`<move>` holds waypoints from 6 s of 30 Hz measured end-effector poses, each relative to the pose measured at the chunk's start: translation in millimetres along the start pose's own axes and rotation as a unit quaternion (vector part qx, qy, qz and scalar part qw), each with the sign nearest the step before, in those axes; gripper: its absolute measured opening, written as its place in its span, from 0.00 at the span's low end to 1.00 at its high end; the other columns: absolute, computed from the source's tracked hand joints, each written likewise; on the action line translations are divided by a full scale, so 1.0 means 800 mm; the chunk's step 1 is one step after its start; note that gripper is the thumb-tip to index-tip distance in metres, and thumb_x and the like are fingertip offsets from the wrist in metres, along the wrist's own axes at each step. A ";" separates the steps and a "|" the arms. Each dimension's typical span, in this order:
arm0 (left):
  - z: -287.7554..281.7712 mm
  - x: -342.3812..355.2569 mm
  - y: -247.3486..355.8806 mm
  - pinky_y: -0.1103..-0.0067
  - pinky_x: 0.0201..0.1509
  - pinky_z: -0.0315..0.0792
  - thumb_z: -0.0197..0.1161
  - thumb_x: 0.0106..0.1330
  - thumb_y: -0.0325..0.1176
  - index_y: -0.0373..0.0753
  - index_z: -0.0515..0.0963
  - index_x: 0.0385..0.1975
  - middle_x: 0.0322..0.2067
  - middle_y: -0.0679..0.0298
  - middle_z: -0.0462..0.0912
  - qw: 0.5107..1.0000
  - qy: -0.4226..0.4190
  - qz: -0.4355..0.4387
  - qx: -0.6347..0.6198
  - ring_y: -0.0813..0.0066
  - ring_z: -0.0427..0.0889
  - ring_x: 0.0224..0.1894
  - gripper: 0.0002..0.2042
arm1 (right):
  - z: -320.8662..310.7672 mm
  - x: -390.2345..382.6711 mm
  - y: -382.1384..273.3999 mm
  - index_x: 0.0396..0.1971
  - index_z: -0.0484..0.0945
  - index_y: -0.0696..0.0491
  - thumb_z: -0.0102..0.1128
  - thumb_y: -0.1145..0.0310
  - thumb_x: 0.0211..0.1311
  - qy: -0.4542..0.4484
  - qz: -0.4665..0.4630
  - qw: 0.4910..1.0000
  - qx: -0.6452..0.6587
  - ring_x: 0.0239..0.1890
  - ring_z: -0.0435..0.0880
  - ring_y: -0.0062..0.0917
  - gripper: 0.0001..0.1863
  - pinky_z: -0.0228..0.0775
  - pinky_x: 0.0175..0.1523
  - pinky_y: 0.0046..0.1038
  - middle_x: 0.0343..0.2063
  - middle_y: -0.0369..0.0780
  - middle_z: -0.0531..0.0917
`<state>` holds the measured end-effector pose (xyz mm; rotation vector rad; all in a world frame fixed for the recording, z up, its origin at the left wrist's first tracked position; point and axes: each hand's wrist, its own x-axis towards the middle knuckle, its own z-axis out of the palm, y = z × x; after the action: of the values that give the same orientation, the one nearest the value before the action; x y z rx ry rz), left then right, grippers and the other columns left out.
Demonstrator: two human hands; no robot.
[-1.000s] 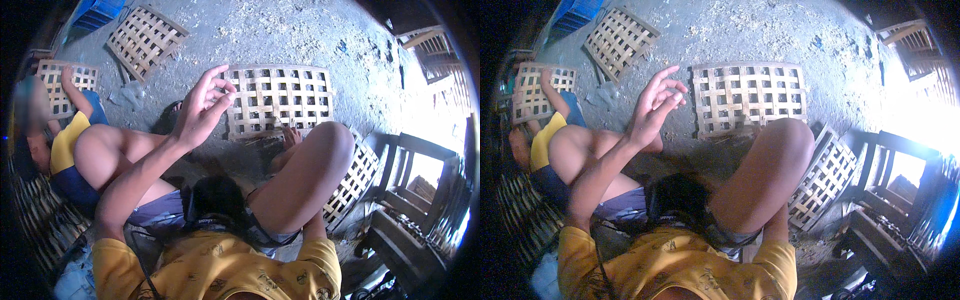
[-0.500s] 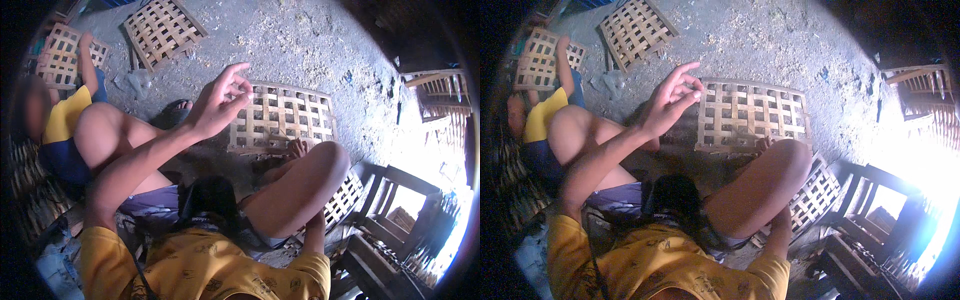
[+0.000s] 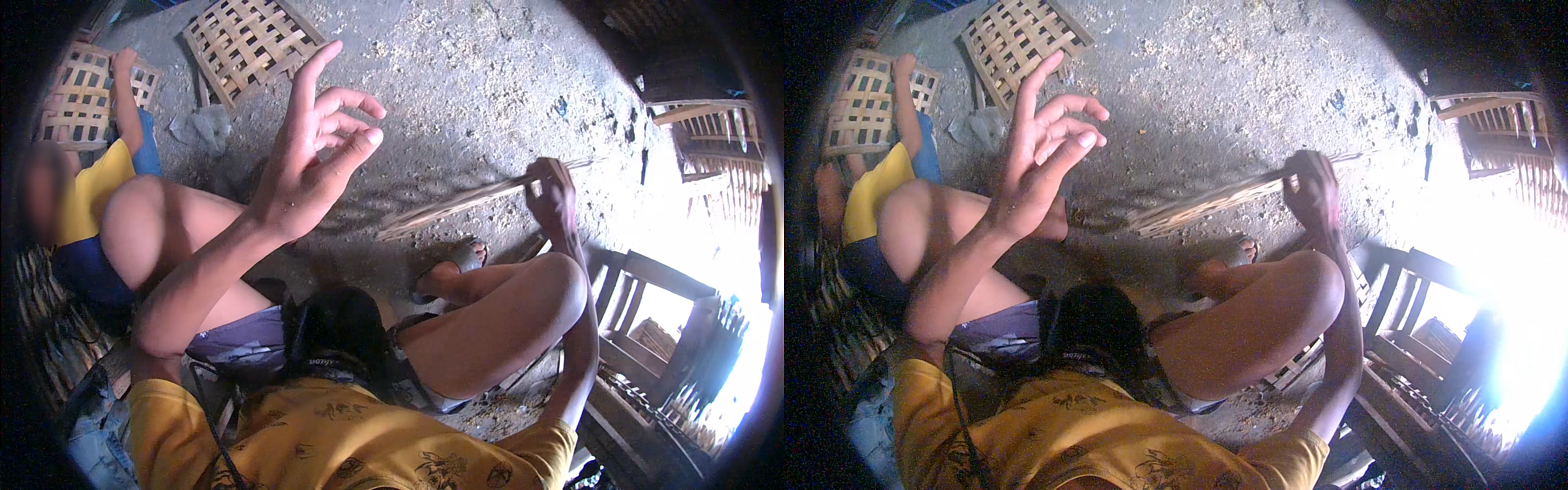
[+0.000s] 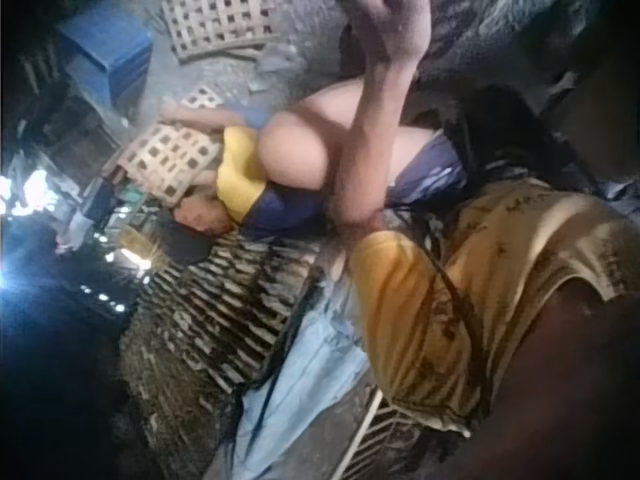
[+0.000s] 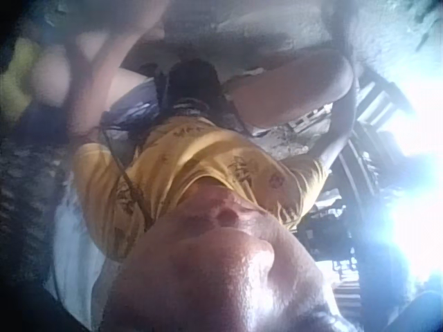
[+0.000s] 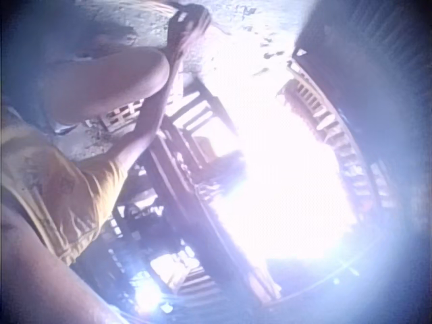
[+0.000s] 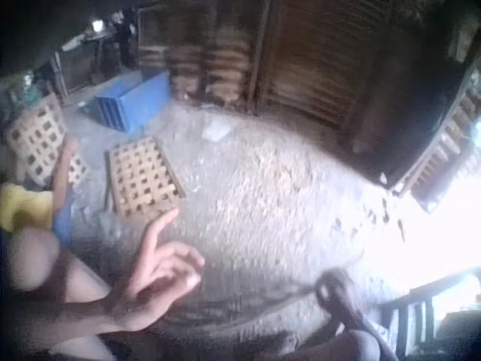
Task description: The person sits on the floor and weaves a rectangular basket using thin wooden strips. They interlace the strips by hand to form a grid pattern, occasionally adjusting the frame and bending the strips to fit.
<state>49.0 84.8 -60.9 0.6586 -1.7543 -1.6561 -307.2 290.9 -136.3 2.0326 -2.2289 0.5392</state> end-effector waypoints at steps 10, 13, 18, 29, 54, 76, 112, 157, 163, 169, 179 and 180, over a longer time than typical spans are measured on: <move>-0.011 -0.004 -0.008 0.71 0.52 0.78 0.63 0.73 0.37 0.42 0.48 0.78 0.53 0.52 0.79 0.998 -0.016 -0.031 0.052 0.67 0.83 0.50 0.38 | 0.022 0.011 -0.019 0.37 0.83 0.54 0.69 0.74 0.52 0.095 -0.155 0.983 -0.032 0.50 0.83 0.39 0.11 0.78 0.59 0.45 0.40 0.40 0.84; 0.008 0.014 0.006 0.69 0.64 0.72 0.62 0.72 0.31 0.40 0.52 0.77 0.55 0.55 0.77 0.990 -0.072 -0.038 0.114 0.70 0.79 0.55 0.36 | 0.032 -0.015 0.005 0.38 0.83 0.53 0.72 0.72 0.50 0.099 -0.082 0.989 -0.068 0.52 0.83 0.40 0.13 0.77 0.61 0.47 0.42 0.40 0.84; -0.012 -0.001 -0.048 0.61 0.67 0.70 0.65 0.68 0.33 0.42 0.49 0.78 0.56 0.52 0.76 0.961 -0.051 -0.028 0.272 0.58 0.79 0.60 0.41 | 0.045 0.020 -0.019 0.35 0.82 0.53 0.70 0.73 0.50 0.111 -0.059 0.990 -0.063 0.51 0.81 0.40 0.11 0.75 0.59 0.45 0.44 0.40 0.84; -0.011 -0.018 -0.073 0.63 0.73 0.67 0.70 0.65 0.36 0.48 0.50 0.79 0.71 0.44 0.67 0.866 -0.300 -0.071 0.394 0.45 0.71 0.71 0.44 | -0.037 0.037 -0.018 0.33 0.80 0.53 0.67 0.80 0.42 0.094 -0.082 0.985 -0.116 0.47 0.82 0.37 0.14 0.79 0.50 0.39 0.39 0.39 0.83; -0.005 -0.008 -0.115 0.60 0.59 0.76 0.71 0.63 0.39 0.40 0.83 0.50 0.47 0.48 0.83 0.824 -0.285 -0.052 0.488 0.46 0.82 0.53 0.17 | 0.085 -0.047 -0.101 0.41 0.86 0.44 0.61 0.65 0.64 -0.219 0.229 0.909 -0.271 0.58 0.79 0.37 0.09 0.66 0.60 0.51 0.43 0.37 0.86; -0.019 -0.031 -0.129 0.55 0.51 0.80 0.64 0.63 0.24 0.35 0.81 0.45 0.38 0.45 0.86 0.860 -0.280 0.035 0.426 0.41 0.86 0.44 0.11 | -0.027 -0.007 -0.206 0.51 0.78 0.49 0.56 0.74 0.64 -0.109 0.101 0.983 0.107 0.32 0.86 0.49 0.15 0.79 0.37 0.47 0.39 0.47 0.87; 0.003 -0.052 -0.156 0.57 0.52 0.75 0.66 0.67 0.35 0.38 0.79 0.43 0.42 0.51 0.83 0.883 -0.239 -0.026 0.403 0.45 0.83 0.49 0.10 | -0.007 -0.001 -0.188 0.29 0.87 0.51 0.64 0.48 0.69 -0.202 0.146 0.964 0.090 0.24 0.86 0.46 0.21 0.76 0.33 0.45 0.18 0.46 0.84; 0.020 -0.032 -0.168 0.56 0.43 0.78 0.59 0.70 0.64 0.36 0.77 0.31 0.31 0.49 0.82 0.862 -0.244 0.027 0.443 0.46 0.86 0.40 0.30 | -0.060 -0.018 -0.181 0.28 0.89 0.54 0.69 0.48 0.62 -0.184 0.274 0.941 -0.071 0.30 0.88 0.46 0.21 0.77 0.38 0.46 0.24 0.49 0.86; 0.014 -0.034 -0.162 0.56 0.44 0.77 0.58 0.70 0.66 0.37 0.78 0.30 0.33 0.49 0.83 0.855 -0.267 -0.011 0.444 0.46 0.86 0.43 0.31 | -0.054 -0.006 -0.191 0.30 0.87 0.57 0.69 0.50 0.62 -0.200 0.292 0.929 -0.108 0.32 0.88 0.48 0.22 0.77 0.39 0.48 0.28 0.52 0.87; 0.014 -0.035 -0.166 0.56 0.46 0.77 0.57 0.71 0.65 0.37 0.78 0.30 0.35 0.49 0.84 0.855 -0.277 0.005 0.439 0.45 0.85 0.44 0.30 | -0.065 -0.007 -0.184 0.32 0.87 0.58 0.69 0.52 0.61 -0.205 0.325 0.918 -0.096 0.35 0.89 0.48 0.20 0.79 0.42 0.47 0.29 0.52 0.88; -0.004 -0.052 -0.181 0.57 0.48 0.78 0.60 0.71 0.61 0.37 0.79 0.34 0.38 0.49 0.84 0.879 -0.193 0.033 0.434 0.47 0.85 0.46 0.27 | -0.094 -0.065 -0.059 0.36 0.86 0.55 0.71 0.53 0.56 -0.215 0.367 0.863 -0.273 0.41 0.89 0.43 0.19 0.81 0.47 0.43 0.34 0.47 0.89; -0.010 -0.057 -0.178 0.57 0.48 0.78 0.61 0.70 0.60 0.36 0.80 0.36 0.38 0.49 0.84 0.874 -0.198 0.025 0.443 0.47 0.85 0.45 0.27 | -0.111 -0.070 -0.049 0.35 0.88 0.55 0.70 0.52 0.58 -0.201 0.422 0.848 -0.250 0.39 0.90 0.43 0.20 0.81 0.47 0.44 0.31 0.46 0.89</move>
<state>77.2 100.6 -206.9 0.6611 -2.8324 -0.9013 -277.6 369.0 -61.7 0.8965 -3.0192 -0.4758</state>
